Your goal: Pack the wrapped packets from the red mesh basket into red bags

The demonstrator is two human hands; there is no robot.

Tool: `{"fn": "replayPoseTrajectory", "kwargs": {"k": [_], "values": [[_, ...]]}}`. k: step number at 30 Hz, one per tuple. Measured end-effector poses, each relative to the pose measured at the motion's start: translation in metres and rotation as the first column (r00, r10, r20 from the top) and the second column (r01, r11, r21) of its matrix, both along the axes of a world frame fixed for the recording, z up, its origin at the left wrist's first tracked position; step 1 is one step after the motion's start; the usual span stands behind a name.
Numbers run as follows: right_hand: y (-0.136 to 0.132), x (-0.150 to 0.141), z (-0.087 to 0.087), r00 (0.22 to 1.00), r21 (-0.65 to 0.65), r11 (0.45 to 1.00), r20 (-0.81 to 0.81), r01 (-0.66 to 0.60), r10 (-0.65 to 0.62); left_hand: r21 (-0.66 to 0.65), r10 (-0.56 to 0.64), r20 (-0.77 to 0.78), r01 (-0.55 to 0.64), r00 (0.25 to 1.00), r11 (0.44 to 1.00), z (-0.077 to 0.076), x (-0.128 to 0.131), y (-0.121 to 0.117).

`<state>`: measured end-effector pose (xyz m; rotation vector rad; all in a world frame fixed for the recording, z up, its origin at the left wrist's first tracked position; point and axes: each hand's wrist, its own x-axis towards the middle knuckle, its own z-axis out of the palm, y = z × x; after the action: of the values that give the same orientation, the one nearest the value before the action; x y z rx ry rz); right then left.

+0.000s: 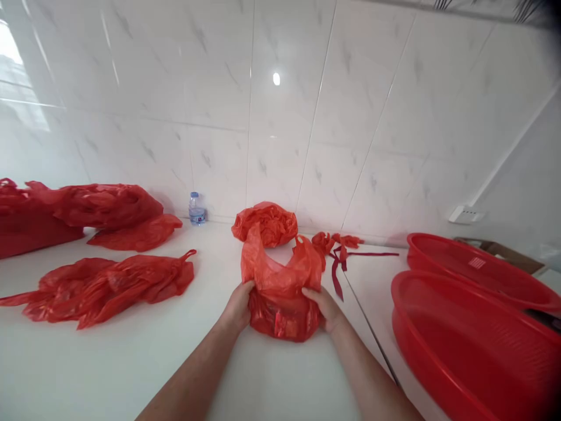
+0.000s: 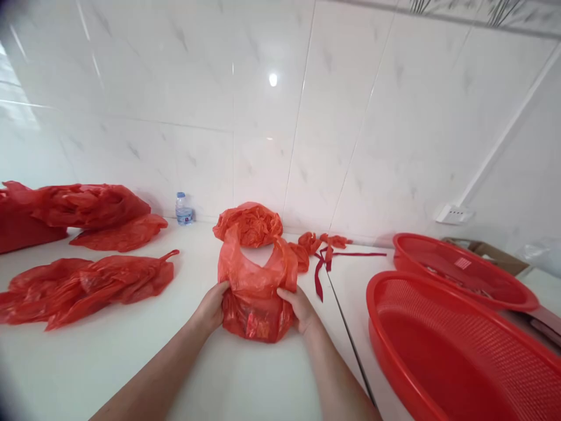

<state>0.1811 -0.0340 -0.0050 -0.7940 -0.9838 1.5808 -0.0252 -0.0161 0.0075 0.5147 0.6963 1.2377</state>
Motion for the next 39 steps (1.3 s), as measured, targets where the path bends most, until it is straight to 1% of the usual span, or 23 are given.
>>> {"fn": "replayPoseTrajectory", "kwargs": {"k": [2,5,7,9,11,15,19,20,22,25,27,28,30,33,36,39], "values": [[-0.002,0.003,0.004,1.000,0.004,1.000,-0.004,-0.014,0.014,0.020,-0.040,0.032,0.040,0.999,0.999,0.002,0.001,-0.002],[-0.006,0.004,0.009,0.998,0.031,0.998,-0.028,-0.061,0.061,0.134,-0.160,0.053,0.152,0.986,0.979,0.005,0.000,-0.006],[-0.010,0.000,0.012,0.990,0.027,0.990,-0.037,-0.138,0.139,0.164,-0.239,-0.011,0.238,0.971,0.957,0.005,-0.001,-0.009],[-0.015,-0.005,0.014,0.979,-0.010,0.980,-0.044,-0.199,0.199,0.130,-0.287,-0.078,0.295,0.955,0.947,0.003,0.001,-0.011],[-0.017,-0.009,0.014,0.983,-0.057,0.983,-0.055,-0.177,0.174,0.080,-0.282,-0.093,0.290,0.955,0.954,0.000,0.003,-0.013],[-0.015,-0.008,0.010,0.994,-0.117,0.993,-0.105,-0.020,0.008,-0.020,-0.185,-0.074,0.184,0.980,0.983,-0.006,0.008,-0.014],[-0.013,-0.003,0.008,0.988,-0.178,0.984,-0.148,0.023,-0.050,-0.049,-0.174,-0.064,0.171,0.983,0.984,-0.009,0.007,-0.012],[-0.013,-0.002,0.008,0.987,-0.175,0.984,-0.151,0.024,-0.051,-0.043,-0.175,-0.056,0.172,0.983,0.984,-0.009,0.006,-0.012],[-0.016,-0.003,0.012,0.985,-0.122,0.993,-0.174,-0.003,-0.018,-0.023,-0.190,-0.038,0.189,0.981,0.982,-0.009,0.005,-0.011],[-0.021,-0.008,0.018,0.971,-0.021,0.989,-0.189,-0.149,0.143,-0.004,-0.215,-0.032,0.215,0.976,0.977,-0.010,0.005,-0.010],[-0.022,-0.012,0.019,0.963,-0.019,0.972,-0.142,-0.233,0.228,-0.013,-0.213,-0.039,0.212,0.976,0.977,-0.010,0.006,-0.010],[-0.022,-0.013,0.019,0.965,-0.032,0.970,-0.115,-0.243,0.238,-0.013,-0.215,-0.034,0.215,0.976,0.977,-0.009,0.006,-0.011],[-0.021,-0.014,0.017,0.977,-0.060,0.978,-0.092,-0.198,0.192,0.002,-0.255,-0.004,0.255,0.967,0.967,-0.006,0.006,-0.013],[-0.019,-0.012,0.014,0.983,-0.101,0.989,-0.161,-0.105,0.088,0.039,-0.295,0.023,0.294,0.955,0.955,-0.001,0.005,-0.017],[-0.019,-0.011,0.014,0.969,-0.128,0.990,-0.245,-0.059,0.026,0.034,-0.266,-0.039,0.267,0.963,0.963,0.001,0.004,-0.017],[-0.019,-0.013,0.016,0.952,-0.133,0.989,-0.306,-0.069,0.025,0.017,-0.253,-0.074,0.255,0.965,0.967,-0.002,0.005,-0.015]]}}
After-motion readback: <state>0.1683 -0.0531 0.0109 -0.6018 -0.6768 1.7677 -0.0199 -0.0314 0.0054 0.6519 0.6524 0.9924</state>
